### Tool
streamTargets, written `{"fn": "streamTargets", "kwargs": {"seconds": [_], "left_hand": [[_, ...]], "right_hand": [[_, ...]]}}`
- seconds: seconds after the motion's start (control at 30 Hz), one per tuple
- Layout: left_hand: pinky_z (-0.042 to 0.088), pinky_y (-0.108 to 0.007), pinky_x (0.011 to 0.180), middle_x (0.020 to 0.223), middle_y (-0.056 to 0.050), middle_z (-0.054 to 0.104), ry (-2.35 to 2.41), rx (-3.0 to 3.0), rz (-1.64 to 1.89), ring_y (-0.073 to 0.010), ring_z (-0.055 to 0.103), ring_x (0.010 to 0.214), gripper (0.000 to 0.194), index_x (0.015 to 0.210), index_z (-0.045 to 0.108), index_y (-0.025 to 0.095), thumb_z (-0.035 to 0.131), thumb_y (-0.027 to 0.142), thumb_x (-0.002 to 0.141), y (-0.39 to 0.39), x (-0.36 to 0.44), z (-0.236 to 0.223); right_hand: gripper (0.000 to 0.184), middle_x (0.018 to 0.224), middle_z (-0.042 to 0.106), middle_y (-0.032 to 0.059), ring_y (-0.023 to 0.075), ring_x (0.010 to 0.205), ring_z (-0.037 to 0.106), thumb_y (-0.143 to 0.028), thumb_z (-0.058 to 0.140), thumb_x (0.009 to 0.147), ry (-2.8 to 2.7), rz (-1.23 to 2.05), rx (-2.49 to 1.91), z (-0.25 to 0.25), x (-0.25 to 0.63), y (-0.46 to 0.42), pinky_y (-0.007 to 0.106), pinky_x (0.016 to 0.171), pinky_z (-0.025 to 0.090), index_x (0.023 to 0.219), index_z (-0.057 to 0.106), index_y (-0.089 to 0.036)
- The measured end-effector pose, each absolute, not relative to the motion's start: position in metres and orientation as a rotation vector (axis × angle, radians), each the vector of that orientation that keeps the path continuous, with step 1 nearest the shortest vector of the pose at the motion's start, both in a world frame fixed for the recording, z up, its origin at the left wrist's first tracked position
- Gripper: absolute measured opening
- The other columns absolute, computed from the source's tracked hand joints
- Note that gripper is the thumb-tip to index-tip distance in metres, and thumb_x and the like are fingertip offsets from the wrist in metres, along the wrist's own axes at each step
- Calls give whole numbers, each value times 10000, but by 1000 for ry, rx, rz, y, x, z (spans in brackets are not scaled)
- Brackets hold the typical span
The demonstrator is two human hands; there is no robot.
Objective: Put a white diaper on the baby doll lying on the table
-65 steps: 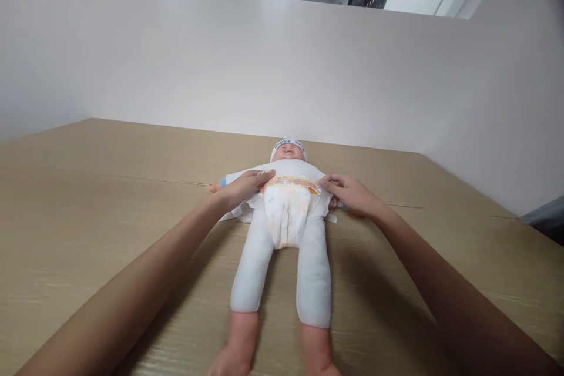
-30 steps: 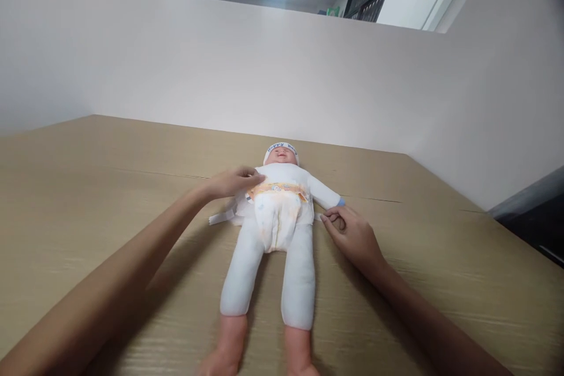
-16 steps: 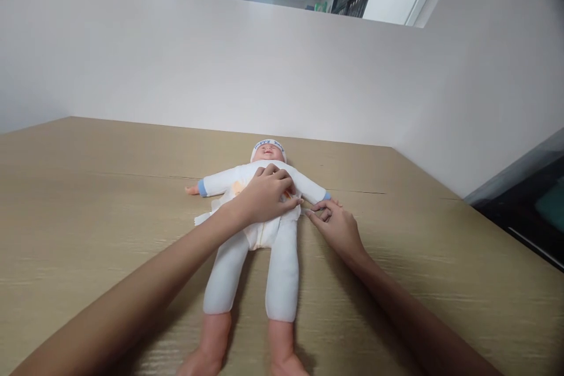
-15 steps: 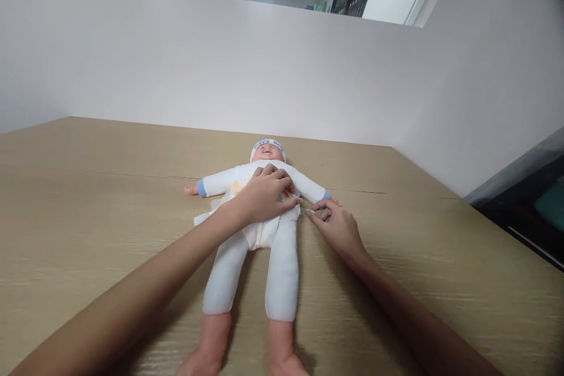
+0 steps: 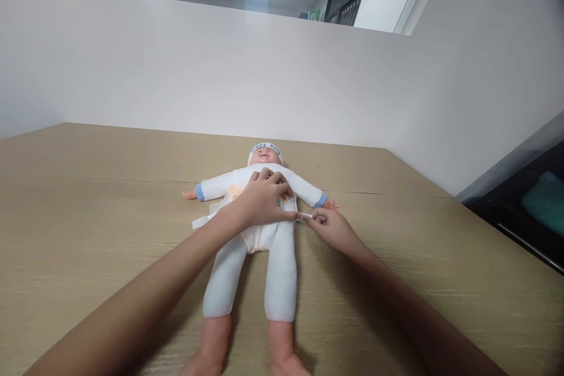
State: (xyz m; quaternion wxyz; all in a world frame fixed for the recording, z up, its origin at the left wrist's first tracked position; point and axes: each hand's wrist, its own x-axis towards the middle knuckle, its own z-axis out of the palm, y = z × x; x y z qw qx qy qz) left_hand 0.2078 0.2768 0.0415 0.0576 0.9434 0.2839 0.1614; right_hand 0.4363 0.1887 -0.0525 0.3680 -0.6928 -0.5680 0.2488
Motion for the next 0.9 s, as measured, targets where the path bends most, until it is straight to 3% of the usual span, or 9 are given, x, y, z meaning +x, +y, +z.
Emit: {"fn": "streamTargets", "kwargs": {"seconds": [0.13,0.33,0.57,0.9], "left_hand": [[415,-545,1080,1301,-83,692,898,2867,483,-378,532,1251,506,1127,782,271,809,665,811,277,209,40],[408,-544,1095,1291,-69,700,885,2831,487,-374,526,1256,512,1110,768,260,810,672,809,276,209,40],[417,-537,1086,1254,-62,697,890,2815,500,-366,531,1237,424,1096,754,274,801,581,808,274,208,43],[442,-536,1051,1231,-76,695,894,2855,500,-354,539,1188,466,1103,702,231,740,626,858,278,207,36]], "right_hand": [[521,694,481,-18,192,734,481,-741,642,815,-1451,754,-1594,-38,441,190,310,677,368,669,566,-247],[544,631,373,-73,140,600,318,-771,666,792,-1368,897,-1484,-26,431,195,307,605,265,710,513,-256],[526,589,384,-83,132,595,307,-736,704,771,-1364,930,-1470,-3,410,209,302,610,238,701,523,-248],[439,606,455,-54,124,588,373,-598,698,791,-1367,967,-1480,4,385,233,282,558,288,639,495,-239]]}}
